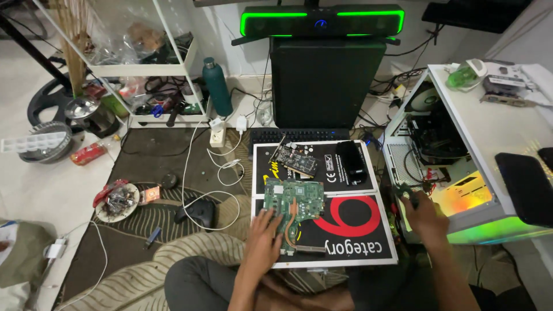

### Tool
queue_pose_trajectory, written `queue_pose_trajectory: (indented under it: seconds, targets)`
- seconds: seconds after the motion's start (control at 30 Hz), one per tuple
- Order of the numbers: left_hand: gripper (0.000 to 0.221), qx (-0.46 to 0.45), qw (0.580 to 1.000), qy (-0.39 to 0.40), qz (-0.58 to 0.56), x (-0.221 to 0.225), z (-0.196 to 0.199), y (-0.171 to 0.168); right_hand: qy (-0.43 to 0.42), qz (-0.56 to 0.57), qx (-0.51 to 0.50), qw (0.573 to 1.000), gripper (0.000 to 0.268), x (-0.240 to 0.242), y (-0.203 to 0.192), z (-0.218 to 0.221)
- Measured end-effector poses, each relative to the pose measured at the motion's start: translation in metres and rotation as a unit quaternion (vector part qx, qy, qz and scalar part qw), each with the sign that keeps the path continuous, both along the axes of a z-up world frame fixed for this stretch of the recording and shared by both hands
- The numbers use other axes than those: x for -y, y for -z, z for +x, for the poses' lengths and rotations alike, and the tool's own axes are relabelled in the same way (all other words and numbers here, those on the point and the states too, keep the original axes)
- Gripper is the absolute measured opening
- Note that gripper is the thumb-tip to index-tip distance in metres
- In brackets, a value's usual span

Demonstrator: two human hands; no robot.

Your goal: Removing a CPU fan from a motherboard using a screwdriver

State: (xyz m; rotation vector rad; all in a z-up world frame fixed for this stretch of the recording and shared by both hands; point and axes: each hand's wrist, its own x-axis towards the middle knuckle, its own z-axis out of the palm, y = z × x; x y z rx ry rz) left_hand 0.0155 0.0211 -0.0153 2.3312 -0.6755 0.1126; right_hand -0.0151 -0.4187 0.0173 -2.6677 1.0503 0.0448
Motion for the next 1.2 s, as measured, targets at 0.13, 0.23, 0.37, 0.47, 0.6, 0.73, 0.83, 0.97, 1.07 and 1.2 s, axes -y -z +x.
queue_pose_trajectory:
  seconds: [0.13, 0.23, 0.37, 0.47, 0.6, 0.73, 0.83, 0.97, 1.07, 1.2]
  targets:
    - [0.066, -0.139, 0.987, 0.044, -0.069, 0.033, -0.007, -0.065, -0.008, 0.14, 0.079, 0.987, 0.044, -0.058, -0.07, -0.015]
    - [0.061, -0.379, 0.865, 0.094, -0.315, 0.056, -0.005, -0.083, -0.025, 0.36, 0.065, 0.93, 0.05, -0.108, -0.086, -0.021]
    - [0.052, -0.481, 0.809, 0.092, -0.326, 0.077, -0.009, -0.11, -0.17, 0.373, 0.059, 0.91, 0.024, -0.151, -0.033, -0.02]
    - [0.017, -0.486, 0.785, 0.054, -0.38, 0.08, 0.002, -0.078, -0.204, 0.432, 0.121, 0.87, 0.022, -0.143, 0.001, -0.016]
    - [0.024, -0.435, 0.792, 0.013, -0.428, 0.071, 0.005, -0.045, 0.002, 0.502, 0.322, 0.803, 0.028, -0.115, 0.061, 0.0]
    - [0.022, -0.276, 0.933, -0.02, -0.231, 0.061, -0.021, -0.042, 0.075, 0.627, 0.429, 0.646, 0.025, -0.094, 0.07, 0.003]
    - [0.029, -0.291, 0.934, -0.039, -0.202, 0.053, -0.028, -0.028, 0.037, 0.685, 0.439, 0.58, 0.046, -0.082, 0.102, 0.004]
    - [0.021, -0.21, 0.952, -0.029, -0.222, 0.041, -0.017, 0.0, 0.045, 0.704, 0.422, 0.569, 0.041, -0.075, 0.113, 0.001]
    - [0.014, -0.171, 0.959, -0.039, -0.221, 0.03, 0.0, 0.004, 0.028, 0.71, 0.403, 0.577, 0.045, -0.053, 0.143, 0.005]
    - [0.008, -0.152, 0.956, -0.022, -0.248, 0.015, 0.02, 0.007, 0.007, 0.719, 0.38, 0.582, 0.047, -0.039, 0.166, 0.004]
